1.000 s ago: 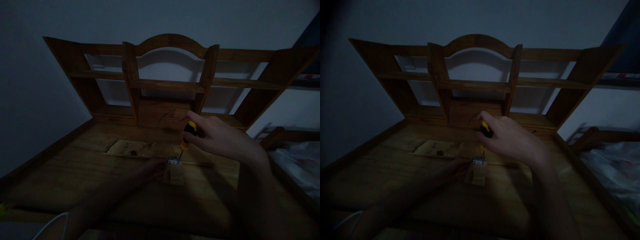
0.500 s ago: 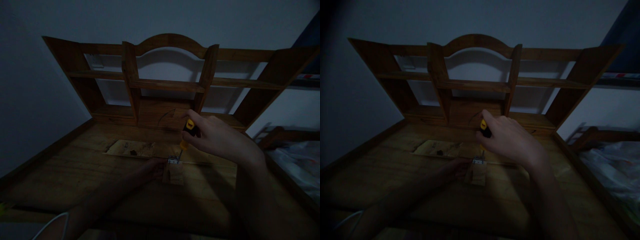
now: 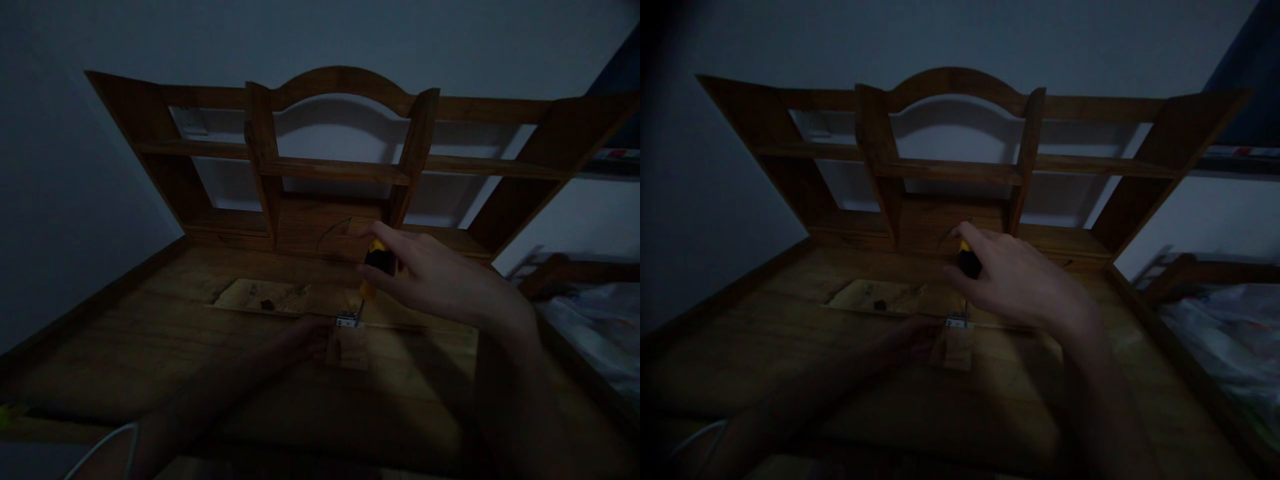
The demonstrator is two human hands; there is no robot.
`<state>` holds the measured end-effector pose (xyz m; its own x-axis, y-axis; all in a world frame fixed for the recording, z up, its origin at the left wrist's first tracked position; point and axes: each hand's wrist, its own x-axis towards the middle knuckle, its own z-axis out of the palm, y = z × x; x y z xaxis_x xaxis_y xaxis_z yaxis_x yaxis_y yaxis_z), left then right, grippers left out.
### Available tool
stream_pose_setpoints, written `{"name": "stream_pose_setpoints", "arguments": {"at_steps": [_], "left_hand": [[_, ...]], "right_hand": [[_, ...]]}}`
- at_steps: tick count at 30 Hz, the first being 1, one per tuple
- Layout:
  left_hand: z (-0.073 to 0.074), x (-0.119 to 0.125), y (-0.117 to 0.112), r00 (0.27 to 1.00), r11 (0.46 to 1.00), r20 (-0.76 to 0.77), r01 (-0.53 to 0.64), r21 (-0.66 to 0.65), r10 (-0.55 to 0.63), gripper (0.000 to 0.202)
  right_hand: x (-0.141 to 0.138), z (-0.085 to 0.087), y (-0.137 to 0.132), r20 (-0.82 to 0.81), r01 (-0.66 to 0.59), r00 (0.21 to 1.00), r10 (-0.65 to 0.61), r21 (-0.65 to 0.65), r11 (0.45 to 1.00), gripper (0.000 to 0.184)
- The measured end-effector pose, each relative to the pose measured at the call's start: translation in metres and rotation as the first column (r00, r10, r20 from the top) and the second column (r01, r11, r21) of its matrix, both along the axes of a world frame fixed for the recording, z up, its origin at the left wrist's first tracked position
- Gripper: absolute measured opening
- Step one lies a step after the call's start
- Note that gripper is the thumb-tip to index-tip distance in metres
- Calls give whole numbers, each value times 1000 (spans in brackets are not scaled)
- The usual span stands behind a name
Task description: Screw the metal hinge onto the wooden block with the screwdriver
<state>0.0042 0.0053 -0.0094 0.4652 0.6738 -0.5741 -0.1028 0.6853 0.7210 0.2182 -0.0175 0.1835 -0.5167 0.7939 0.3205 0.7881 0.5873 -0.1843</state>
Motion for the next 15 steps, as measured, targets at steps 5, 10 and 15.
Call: {"name": "stream_pose_setpoints", "arguments": {"at_steps": [5, 10, 15], "left_hand": [[-6, -1, 2, 999, 1000, 45, -2, -13, 3, 22], [-5, 0, 1, 997, 1000, 72, -25, -2, 25, 17], [-3, -1, 0, 999, 999, 6, -35, -9, 36, 22]], "right_hand": [[-1, 2, 0, -18, -59, 998, 60, 35, 998, 29], [0, -2, 5, 15, -14, 1000, 13, 82, 997, 23], [1, -4, 9, 101, 72, 991, -89, 162, 984, 33]]}}
